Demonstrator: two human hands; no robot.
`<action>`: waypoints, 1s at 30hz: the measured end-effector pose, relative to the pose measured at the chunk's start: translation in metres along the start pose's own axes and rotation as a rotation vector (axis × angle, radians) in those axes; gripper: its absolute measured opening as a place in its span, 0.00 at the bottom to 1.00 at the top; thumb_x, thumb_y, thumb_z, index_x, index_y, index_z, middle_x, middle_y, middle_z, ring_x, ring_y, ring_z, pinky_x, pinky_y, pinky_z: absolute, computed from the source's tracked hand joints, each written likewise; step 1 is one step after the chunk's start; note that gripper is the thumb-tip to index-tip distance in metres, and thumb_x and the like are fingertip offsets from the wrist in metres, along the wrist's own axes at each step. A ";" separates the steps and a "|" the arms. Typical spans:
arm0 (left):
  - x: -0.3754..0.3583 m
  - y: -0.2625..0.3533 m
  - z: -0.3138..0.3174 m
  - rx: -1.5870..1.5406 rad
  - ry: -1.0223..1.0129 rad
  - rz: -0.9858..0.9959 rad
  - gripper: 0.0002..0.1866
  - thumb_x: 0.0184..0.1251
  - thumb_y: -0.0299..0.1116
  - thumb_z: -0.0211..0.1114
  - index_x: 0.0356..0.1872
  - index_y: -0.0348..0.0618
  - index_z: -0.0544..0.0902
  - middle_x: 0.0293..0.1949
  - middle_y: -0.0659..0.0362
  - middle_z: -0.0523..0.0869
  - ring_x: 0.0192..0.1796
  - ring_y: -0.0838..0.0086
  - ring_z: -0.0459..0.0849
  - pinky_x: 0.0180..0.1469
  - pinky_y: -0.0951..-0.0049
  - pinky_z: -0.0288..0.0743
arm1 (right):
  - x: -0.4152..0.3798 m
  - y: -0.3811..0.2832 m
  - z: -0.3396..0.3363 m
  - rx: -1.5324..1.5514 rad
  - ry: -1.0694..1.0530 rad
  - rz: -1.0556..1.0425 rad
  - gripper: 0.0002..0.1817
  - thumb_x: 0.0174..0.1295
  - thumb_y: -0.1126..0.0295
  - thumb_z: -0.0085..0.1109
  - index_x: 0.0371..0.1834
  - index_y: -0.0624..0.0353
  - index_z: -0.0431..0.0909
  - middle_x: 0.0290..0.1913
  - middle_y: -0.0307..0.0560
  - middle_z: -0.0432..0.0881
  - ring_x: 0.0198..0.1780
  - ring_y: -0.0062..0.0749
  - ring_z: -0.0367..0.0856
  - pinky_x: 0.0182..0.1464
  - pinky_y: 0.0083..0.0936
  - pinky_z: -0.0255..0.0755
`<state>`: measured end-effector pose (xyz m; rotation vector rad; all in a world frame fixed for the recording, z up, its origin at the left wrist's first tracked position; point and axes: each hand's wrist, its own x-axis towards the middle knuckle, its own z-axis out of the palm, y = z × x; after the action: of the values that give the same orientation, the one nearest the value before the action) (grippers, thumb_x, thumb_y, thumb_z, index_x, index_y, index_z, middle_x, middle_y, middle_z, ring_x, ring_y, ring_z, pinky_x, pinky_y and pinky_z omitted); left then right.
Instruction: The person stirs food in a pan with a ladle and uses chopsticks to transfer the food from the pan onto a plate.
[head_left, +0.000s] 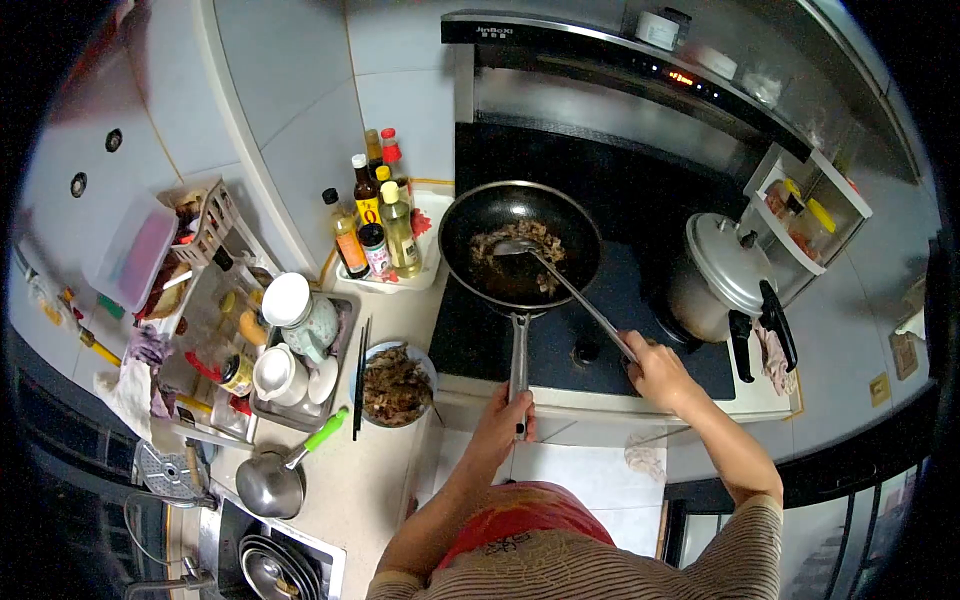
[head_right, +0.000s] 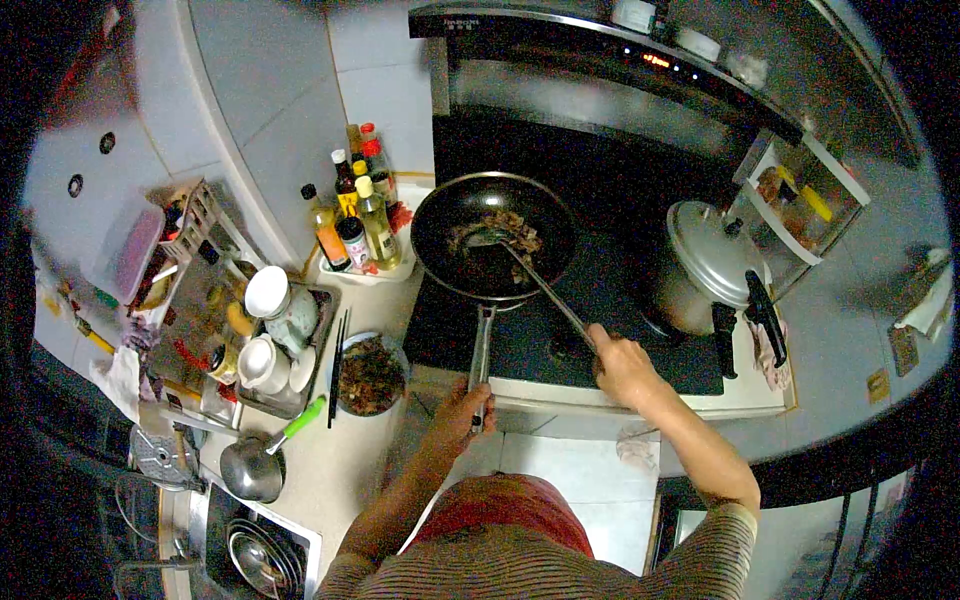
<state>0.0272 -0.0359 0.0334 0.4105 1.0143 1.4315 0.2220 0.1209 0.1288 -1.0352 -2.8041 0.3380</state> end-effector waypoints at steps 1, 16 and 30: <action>-0.003 0.008 0.002 0.029 0.017 -0.022 0.09 0.67 0.35 0.55 0.38 0.42 0.67 0.26 0.61 0.74 0.23 0.79 0.75 0.20 0.77 0.69 | 0.008 -0.003 0.000 0.104 0.034 0.003 0.28 0.46 0.80 0.56 0.55 0.62 0.63 0.29 0.65 0.79 0.34 0.55 0.80 0.38 0.40 0.74; 0.032 -0.002 -0.013 -0.233 -0.135 -0.085 0.21 0.57 0.24 0.61 0.52 0.50 0.69 0.32 0.56 0.78 0.23 0.75 0.75 0.19 0.75 0.66 | 0.007 0.017 -0.008 0.525 0.051 0.398 0.29 0.52 0.82 0.51 0.61 0.59 0.63 0.47 0.61 0.78 0.48 0.45 0.79 0.50 0.30 0.70; 0.032 -0.005 -0.009 -0.235 -0.096 -0.060 0.20 0.58 0.25 0.60 0.52 0.50 0.68 0.28 0.58 0.76 0.21 0.76 0.74 0.17 0.75 0.65 | -0.027 0.002 -0.028 0.708 -0.104 0.364 0.30 0.52 0.84 0.46 0.62 0.55 0.64 0.25 0.42 0.75 0.15 0.18 0.67 0.15 0.19 0.62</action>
<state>0.0178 -0.0101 0.0143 0.2717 0.7654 1.4435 0.2497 0.1093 0.1537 -1.3267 -2.2301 1.3297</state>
